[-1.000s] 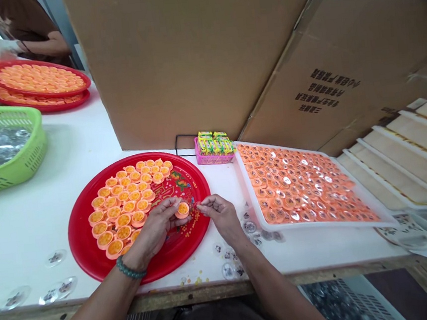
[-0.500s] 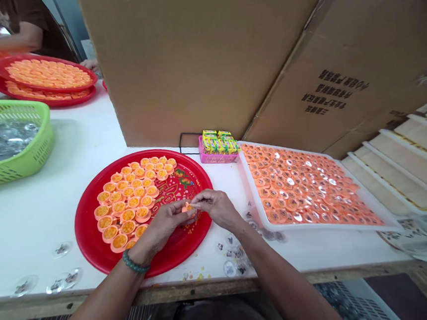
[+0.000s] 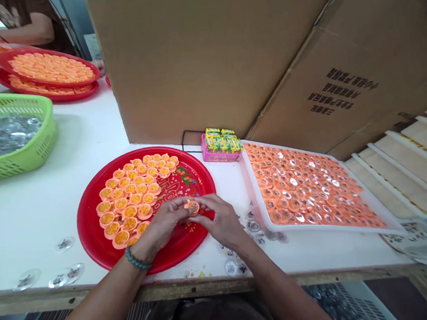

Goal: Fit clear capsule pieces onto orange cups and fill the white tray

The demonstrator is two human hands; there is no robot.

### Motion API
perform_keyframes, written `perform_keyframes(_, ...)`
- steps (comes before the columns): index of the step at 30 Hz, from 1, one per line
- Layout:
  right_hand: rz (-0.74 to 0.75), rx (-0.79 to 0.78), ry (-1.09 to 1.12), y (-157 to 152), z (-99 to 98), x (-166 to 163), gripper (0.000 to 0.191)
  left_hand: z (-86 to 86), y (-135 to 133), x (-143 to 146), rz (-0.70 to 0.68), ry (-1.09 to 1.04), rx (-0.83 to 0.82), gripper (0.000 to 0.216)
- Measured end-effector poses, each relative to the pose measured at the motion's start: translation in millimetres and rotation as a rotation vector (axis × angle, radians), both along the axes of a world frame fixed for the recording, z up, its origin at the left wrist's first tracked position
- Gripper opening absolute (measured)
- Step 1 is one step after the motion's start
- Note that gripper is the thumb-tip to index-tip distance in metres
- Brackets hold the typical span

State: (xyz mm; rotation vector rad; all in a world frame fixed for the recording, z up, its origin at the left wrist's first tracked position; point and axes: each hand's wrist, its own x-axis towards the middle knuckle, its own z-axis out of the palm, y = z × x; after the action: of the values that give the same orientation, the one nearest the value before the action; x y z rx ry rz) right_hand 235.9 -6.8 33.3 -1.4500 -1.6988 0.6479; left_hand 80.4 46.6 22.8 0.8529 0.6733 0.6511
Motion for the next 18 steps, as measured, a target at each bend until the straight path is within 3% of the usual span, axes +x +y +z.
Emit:
perform_keyframes(10, 0.083, 0.126, -0.297, 1.2, -13.4, -2.3, 0.036, -3.6, 0.7, 2.0, 0.02, 0.06, 0.065, 0.025)
perform_keyframes(15, 0.106, 0.229, -0.293, -0.2, -18.2, -6.6, 0.037, -5.7, -0.3, 0.7, 0.025, 0.072, 0.112, 0.024)
perform_keyframes(18, 0.091, 0.278, -0.239, -0.6, -19.8, -6.2, 0.038, -5.7, -0.2, 1.0, 0.046, 0.035, 0.078, 0.037)
